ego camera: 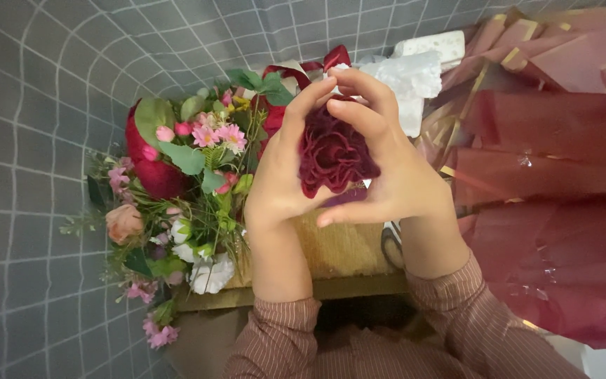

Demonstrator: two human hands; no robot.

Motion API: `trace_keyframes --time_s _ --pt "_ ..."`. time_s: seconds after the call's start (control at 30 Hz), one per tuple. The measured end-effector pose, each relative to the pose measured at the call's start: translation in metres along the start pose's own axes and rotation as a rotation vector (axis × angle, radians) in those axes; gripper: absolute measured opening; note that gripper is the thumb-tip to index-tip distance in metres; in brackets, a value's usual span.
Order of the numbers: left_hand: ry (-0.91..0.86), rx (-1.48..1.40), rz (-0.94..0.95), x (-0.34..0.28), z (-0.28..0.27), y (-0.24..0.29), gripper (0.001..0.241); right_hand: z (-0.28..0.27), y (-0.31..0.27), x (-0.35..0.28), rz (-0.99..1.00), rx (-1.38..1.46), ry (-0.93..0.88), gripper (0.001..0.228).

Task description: The person shapes the petals of a large red flower by hand and handles a thin wire while working at a design station.

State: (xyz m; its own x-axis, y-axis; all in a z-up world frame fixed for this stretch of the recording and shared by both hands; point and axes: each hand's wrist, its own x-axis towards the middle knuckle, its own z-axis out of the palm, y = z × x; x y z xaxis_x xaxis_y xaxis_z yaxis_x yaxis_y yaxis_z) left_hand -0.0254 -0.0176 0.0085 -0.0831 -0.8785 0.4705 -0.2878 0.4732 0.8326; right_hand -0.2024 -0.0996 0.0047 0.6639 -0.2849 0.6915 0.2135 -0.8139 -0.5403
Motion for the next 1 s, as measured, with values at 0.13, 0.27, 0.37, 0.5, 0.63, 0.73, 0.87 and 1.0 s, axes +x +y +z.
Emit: trace_keyframes --time_s 0.13,0.27,0.37,0.5,0.63,0.73,0.87,1.0 --pt "-0.005 0.000 0.023 0.000 0.000 -0.005 0.086 -0.001 -0.001 0.000 -0.009 -0.013 -0.008 0.106" --pt "-0.010 0.000 0.051 0.001 0.001 -0.010 0.090 -0.002 0.000 0.002 -0.006 -0.021 -0.016 0.108" --pt "-0.006 -0.016 0.067 0.002 0.000 -0.010 0.089 -0.002 0.000 0.003 0.004 -0.002 -0.020 0.107" --pt "0.002 -0.032 0.077 0.002 0.001 -0.008 0.084 0.000 -0.001 0.004 0.012 0.030 -0.021 0.108" --pt "-0.011 -0.052 0.069 0.002 -0.002 -0.007 0.086 0.000 0.001 0.005 0.004 0.056 -0.023 0.106" --pt "0.000 -0.020 0.065 -0.001 -0.002 -0.010 0.087 -0.001 0.002 0.003 0.005 0.034 -0.015 0.108" --pt "0.013 0.018 0.054 -0.003 -0.005 -0.012 0.086 -0.008 0.006 0.002 -0.002 -0.038 0.035 0.104" --pt "0.070 0.021 0.055 -0.003 -0.006 -0.013 0.085 -0.015 0.011 -0.002 -0.030 -0.088 0.143 0.076"
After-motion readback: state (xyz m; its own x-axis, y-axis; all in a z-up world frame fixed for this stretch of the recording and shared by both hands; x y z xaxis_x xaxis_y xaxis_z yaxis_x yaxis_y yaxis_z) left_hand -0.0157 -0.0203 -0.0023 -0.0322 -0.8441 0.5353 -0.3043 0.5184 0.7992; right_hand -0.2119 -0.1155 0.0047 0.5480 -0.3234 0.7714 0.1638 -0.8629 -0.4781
